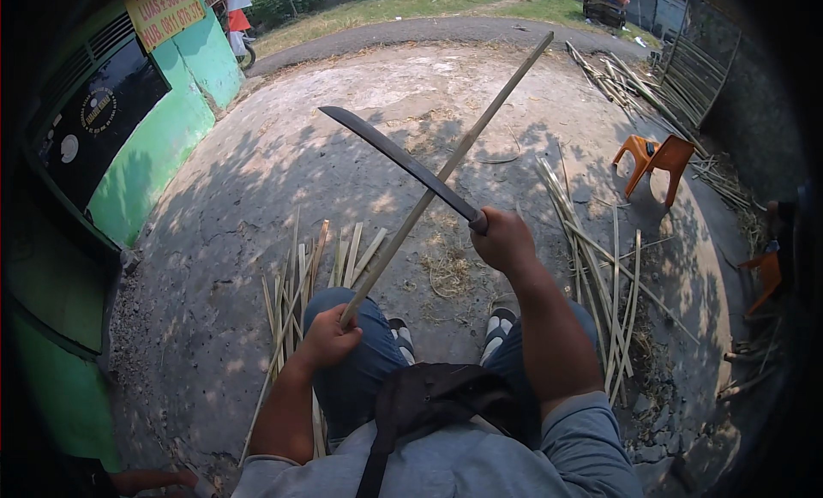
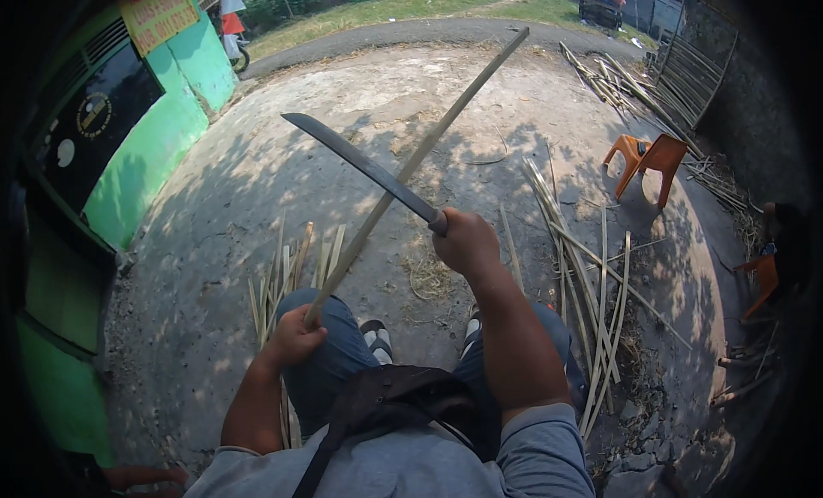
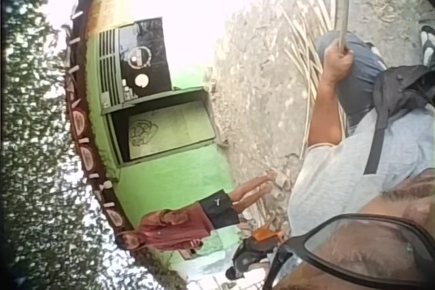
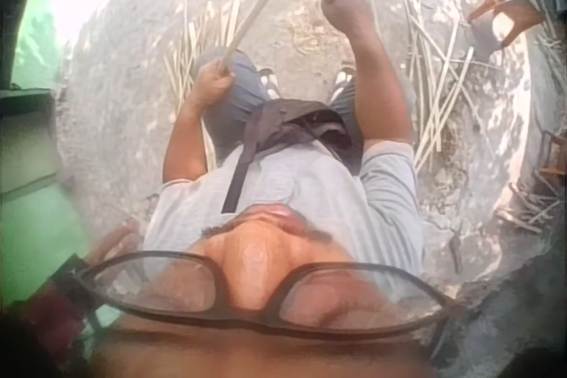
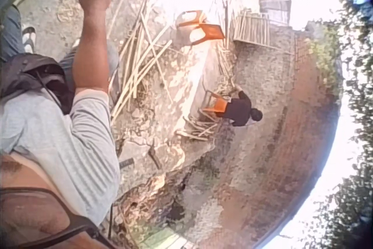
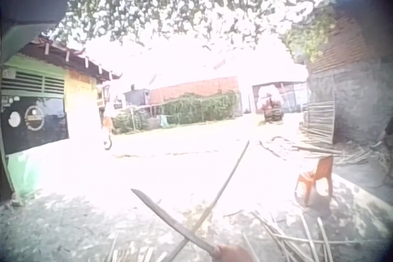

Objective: The person uses a large knife to shave the surface of bamboo sticks while sitting outdoors, handling the sticks one at a time and placing the finished ones on the ground.

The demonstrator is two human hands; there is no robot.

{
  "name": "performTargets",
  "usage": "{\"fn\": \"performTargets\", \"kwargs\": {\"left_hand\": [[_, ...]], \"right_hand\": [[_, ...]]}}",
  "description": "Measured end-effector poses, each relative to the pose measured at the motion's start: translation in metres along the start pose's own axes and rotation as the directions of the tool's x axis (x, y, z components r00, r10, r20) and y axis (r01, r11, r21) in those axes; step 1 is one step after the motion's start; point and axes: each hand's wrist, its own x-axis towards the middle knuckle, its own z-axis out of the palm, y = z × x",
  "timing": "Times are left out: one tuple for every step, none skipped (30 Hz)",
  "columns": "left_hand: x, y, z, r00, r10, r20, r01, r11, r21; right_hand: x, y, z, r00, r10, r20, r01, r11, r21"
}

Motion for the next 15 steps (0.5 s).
{"fn": "performTargets", "kwargs": {"left_hand": [[-0.002, 0.000, 0.000, 1.000, -0.010, 0.007, 0.010, 1.000, -0.012], [-0.003, 0.000, 0.000, 1.000, -0.015, 0.008, 0.015, 1.000, -0.012], [-0.002, 0.001, 0.000, 1.000, -0.031, 0.004, 0.031, 0.999, -0.020], [-0.002, 0.001, 0.000, 0.999, -0.047, 0.000, 0.047, 0.998, -0.029], [-0.001, 0.003, 0.000, 0.999, -0.051, 0.000, 0.051, 0.998, -0.028], [-0.001, 0.005, 0.000, 0.999, -0.050, -0.003, 0.050, 0.998, -0.029], [0.000, 0.007, 0.000, 0.999, -0.044, -0.005, 0.044, 0.999, -0.030], [0.000, 0.006, -0.001, 0.999, -0.043, -0.003, 0.043, 0.999, -0.026], [0.001, 0.003, -0.001, 0.999, -0.036, 0.017, 0.037, 0.999, -0.022], [-0.002, 0.002, -0.002, 0.999, -0.036, 0.031, 0.036, 0.999, -0.017], [-0.003, 0.002, -0.003, 0.999, -0.040, 0.028, 0.040, 0.999, -0.013], [-0.003, 0.002, -0.003, 0.999, -0.041, 0.029, 0.041, 0.999, -0.004], [-0.004, 0.002, -0.004, 0.999, -0.042, 0.031, 0.042, 0.999, 0.001], [-0.004, 0.003, -0.004, 0.999, -0.038, 0.032, 0.038, 0.999, 0.002], [-0.004, 0.002, -0.004, 0.999, -0.034, 0.029, 0.035, 0.999, -0.010]], "right_hand": [[-0.003, -0.006, 0.000, 0.999, -0.032, 0.035, 0.033, 0.999, -0.012], [-0.007, -0.012, 0.001, 0.995, -0.063, 0.071, 0.065, 0.998, -0.022], [-0.009, -0.018, 0.005, 0.987, -0.112, 0.112, 0.118, 0.992, -0.050], [-0.015, -0.030, 0.007, 0.978, -0.150, 0.148, 0.158, 0.987, -0.044], [-0.019, -0.041, 0.010, 0.953, -0.221, 0.209, 0.238, 0.969, -0.061], [-0.023, -0.049, 0.013, 0.919, -0.289, 0.269, 0.318, 0.945, -0.071], [-0.026, -0.053, 0.017, 0.920, -0.288, 0.267, 0.316, 0.946, -0.070], [-0.029, -0.055, 0.021, 0.895, -0.347, 0.279, 0.392, 0.911, -0.124], [-0.030, -0.056, 0.024, 0.866, -0.404, 0.295, 0.465, 0.868, -0.177], [-0.028, -0.054, 0.025, 0.864, -0.408, 0.294, 0.467, 0.868, -0.170], [-0.024, -0.050, 0.025, 0.871, -0.427, 0.243, 0.471, 0.866, -0.167], [-0.020, -0.044, 0.023, 0.876, -0.443, 0.192, 0.474, 0.865, -0.165], [-0.014, -0.038, 0.017, 0.894, -0.413, 0.175, 0.439, 0.886, -0.150], [-0.009, -0.026, 0.015, 0.937, -0.324, 0.133, 0.343, 0.927, -0.152], [-0.004, -0.015, 0.014, 0.966, -0.251, 0.068, 0.257, 0.960, -0.115]]}}
